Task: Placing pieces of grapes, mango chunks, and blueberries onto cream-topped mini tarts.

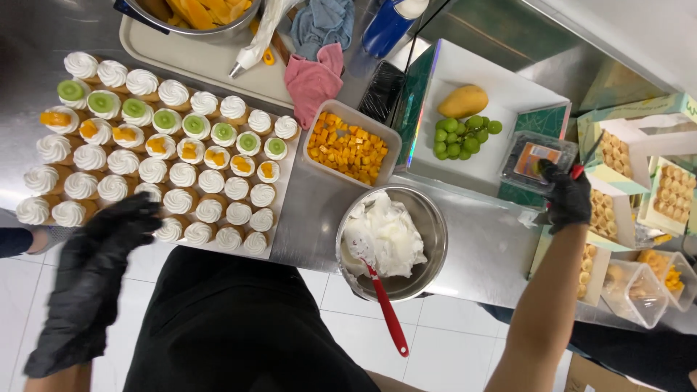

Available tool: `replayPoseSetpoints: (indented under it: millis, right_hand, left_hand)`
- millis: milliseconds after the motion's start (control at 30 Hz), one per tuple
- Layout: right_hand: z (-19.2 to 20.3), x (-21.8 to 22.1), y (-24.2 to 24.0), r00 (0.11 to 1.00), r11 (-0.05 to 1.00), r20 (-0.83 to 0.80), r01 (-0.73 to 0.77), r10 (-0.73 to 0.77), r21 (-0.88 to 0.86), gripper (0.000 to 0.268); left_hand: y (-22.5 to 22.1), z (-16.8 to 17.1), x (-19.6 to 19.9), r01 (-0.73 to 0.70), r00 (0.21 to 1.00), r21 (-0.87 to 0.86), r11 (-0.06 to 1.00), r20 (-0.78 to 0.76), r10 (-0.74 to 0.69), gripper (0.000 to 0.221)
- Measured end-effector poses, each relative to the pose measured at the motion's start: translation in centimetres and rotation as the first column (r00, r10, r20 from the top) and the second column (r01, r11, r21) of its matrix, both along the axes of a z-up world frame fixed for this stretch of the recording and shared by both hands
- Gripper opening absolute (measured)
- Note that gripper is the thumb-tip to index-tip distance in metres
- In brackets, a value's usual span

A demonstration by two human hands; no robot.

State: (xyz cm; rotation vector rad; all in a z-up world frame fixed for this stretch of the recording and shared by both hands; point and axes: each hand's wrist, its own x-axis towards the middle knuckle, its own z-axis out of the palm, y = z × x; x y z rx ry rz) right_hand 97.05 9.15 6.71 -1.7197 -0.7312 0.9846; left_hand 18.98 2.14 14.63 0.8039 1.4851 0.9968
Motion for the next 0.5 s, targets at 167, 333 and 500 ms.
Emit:
replayPoseSetpoints:
  millis: [167, 333, 500]
  right_hand:
    - [2.7, -9.1, -6.6, 0.947, 0.987, -0.298, -0.081, 0.120, 0.140, 0.045]
    - [5.1, -33.7, -10.6, 0.856, 0.969, -0.475, -0.247, 0.205, -0.026, 0.046]
    - [3.6, -43.5, -13.2, 0.972, 0.992, -0.226, -0.080, 0.056, -0.096, 0.045]
  left_hand:
    - [1.8, -0.8, 8.8, 0.590, 0.765, -0.027, 0.807, 0.338, -0.548, 0.051]
    - [1.7, -5.7, 16.9, 0.665, 0.190, 0.334, 0.668, 0.789, -0.584, 0.091]
    - [2.5, -9.2, 14.1, 0.658, -0.035, 0.247, 0.711, 0.954, -0.299, 0.099]
